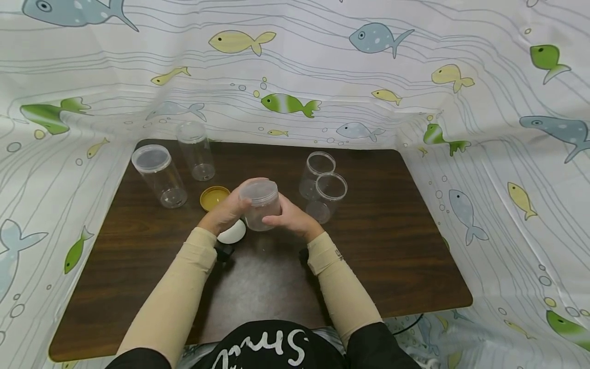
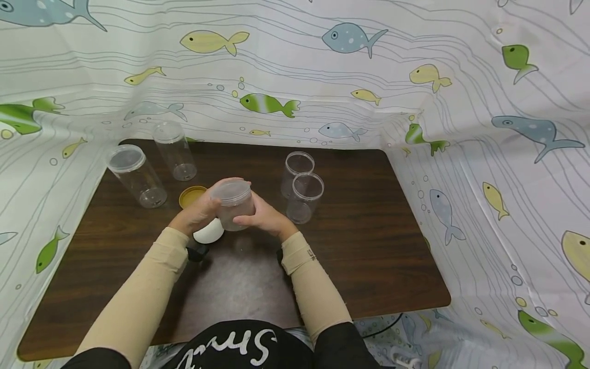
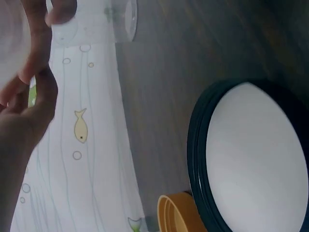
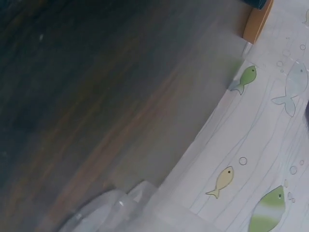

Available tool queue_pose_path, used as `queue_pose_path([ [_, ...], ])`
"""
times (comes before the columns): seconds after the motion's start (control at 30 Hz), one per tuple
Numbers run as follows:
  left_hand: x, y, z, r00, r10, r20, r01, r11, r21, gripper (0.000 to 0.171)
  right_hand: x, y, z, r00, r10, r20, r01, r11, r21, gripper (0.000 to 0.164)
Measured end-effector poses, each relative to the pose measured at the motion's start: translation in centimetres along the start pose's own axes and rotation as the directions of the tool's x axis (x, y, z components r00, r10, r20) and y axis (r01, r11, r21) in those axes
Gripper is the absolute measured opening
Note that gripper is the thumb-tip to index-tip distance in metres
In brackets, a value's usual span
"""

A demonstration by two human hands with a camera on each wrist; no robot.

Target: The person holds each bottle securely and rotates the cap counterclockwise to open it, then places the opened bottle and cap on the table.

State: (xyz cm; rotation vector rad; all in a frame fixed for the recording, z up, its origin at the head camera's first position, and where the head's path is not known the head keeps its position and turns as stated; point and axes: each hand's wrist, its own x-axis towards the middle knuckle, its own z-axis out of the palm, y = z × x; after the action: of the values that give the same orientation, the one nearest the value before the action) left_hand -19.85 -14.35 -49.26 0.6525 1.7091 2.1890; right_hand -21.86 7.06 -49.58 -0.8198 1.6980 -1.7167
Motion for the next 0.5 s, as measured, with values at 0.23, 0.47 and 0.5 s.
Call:
queue_pose_path([
  [0.23, 0.1, 0.1, 0.7, 0.988, -0.045, -0.150, 0.052, 0.998, 0.044, 0.099, 0.5, 0.3, 0.2, 0.979, -0.032, -0.201, -0.018, 0.970, -0.242, 0.084],
  [0.47, 0.9, -0.8, 2.1, 0.917, -0.068, -0.394, 0.119, 0.987, 0.107, 0.078, 1.6, 1.2, 1.9, 0.867, -0.166, -0.469, -0.166, 0.793, -0.587, 0.092],
  [0.5, 1.1, -0.9, 2.3, 0.904, -0.068, -0.422, 0.123, 0.987, 0.104, 0.078, 1.8, 1.3, 2.2, 0.846, -0.195, -0.497, -0.195, 0.753, -0.628, 0.091],
])
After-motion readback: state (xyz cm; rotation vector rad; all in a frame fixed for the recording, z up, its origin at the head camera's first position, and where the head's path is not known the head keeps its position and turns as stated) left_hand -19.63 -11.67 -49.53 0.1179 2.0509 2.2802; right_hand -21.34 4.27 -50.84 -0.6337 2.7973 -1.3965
